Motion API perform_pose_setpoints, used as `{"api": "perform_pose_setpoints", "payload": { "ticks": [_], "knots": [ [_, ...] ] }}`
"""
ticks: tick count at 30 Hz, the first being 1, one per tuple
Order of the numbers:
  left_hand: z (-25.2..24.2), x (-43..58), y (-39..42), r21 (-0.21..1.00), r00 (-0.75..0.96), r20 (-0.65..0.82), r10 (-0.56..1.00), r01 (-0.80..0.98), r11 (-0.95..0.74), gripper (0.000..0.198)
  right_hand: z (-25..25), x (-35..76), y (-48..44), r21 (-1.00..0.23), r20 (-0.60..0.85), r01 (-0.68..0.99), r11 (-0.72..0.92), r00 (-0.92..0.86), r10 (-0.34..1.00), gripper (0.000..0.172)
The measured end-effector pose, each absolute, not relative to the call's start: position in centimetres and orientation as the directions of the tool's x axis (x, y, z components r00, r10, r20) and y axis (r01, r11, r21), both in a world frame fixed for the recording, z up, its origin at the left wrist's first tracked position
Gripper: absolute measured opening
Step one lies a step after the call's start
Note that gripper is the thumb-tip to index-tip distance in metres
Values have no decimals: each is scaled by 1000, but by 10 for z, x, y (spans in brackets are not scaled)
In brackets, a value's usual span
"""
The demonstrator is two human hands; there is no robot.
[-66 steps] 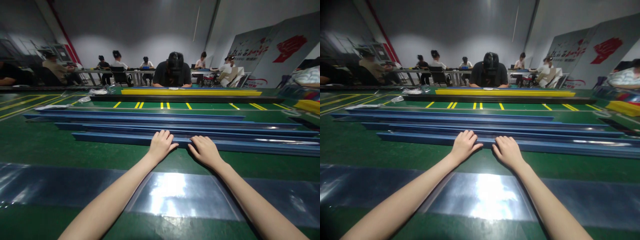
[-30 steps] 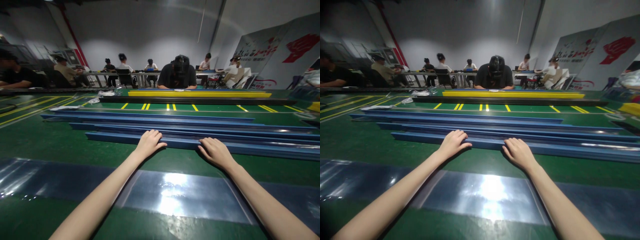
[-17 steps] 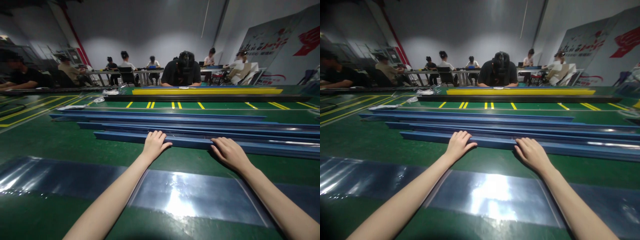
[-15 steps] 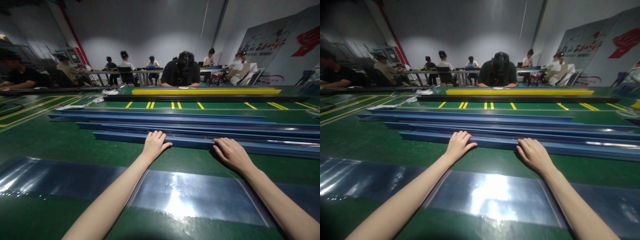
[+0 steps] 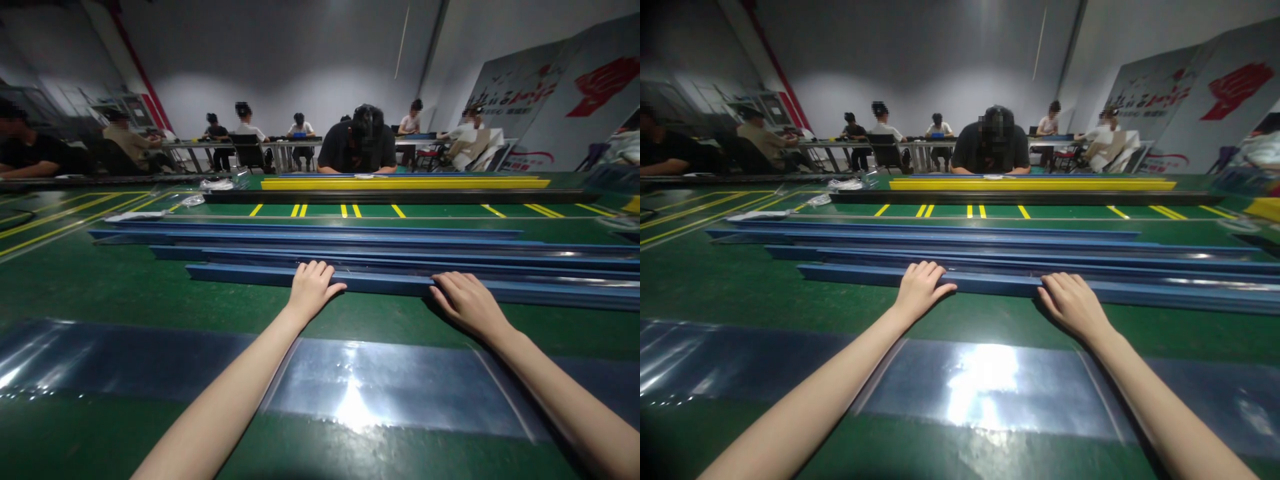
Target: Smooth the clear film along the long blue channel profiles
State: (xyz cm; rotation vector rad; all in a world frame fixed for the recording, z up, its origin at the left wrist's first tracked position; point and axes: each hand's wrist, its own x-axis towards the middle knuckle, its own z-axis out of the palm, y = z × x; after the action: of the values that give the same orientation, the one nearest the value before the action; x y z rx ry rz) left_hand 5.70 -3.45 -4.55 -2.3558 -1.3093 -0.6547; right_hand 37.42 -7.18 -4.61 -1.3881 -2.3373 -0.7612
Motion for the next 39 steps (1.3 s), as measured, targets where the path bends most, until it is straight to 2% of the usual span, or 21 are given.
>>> {"api": "perform_pose_setpoints", "payload": {
  "ticks": [5, 12, 22, 39],
  "knots": [
    [-46, 58, -34, -96, 461, 564, 685, 860, -501, 40, -33, 355, -65, 281, 484, 875, 394, -484, 729, 34],
    [-45, 58, -35, -97, 461, 558, 690, 862, -498, 39, -18, 288, -51, 184, 483, 880, 438, -469, 739, 35],
    [-45, 59, -35, -114, 459, 565, 686, 867, -486, 38, -34, 260, -35, 67, 567, 970, 234, -230, 791, 39],
    [-46, 61, -36, -102, 461, 586, 667, 858, -504, 37, -35, 272, -32, 100, 647, 916, 388, -357, 674, 40]
  ]
}}
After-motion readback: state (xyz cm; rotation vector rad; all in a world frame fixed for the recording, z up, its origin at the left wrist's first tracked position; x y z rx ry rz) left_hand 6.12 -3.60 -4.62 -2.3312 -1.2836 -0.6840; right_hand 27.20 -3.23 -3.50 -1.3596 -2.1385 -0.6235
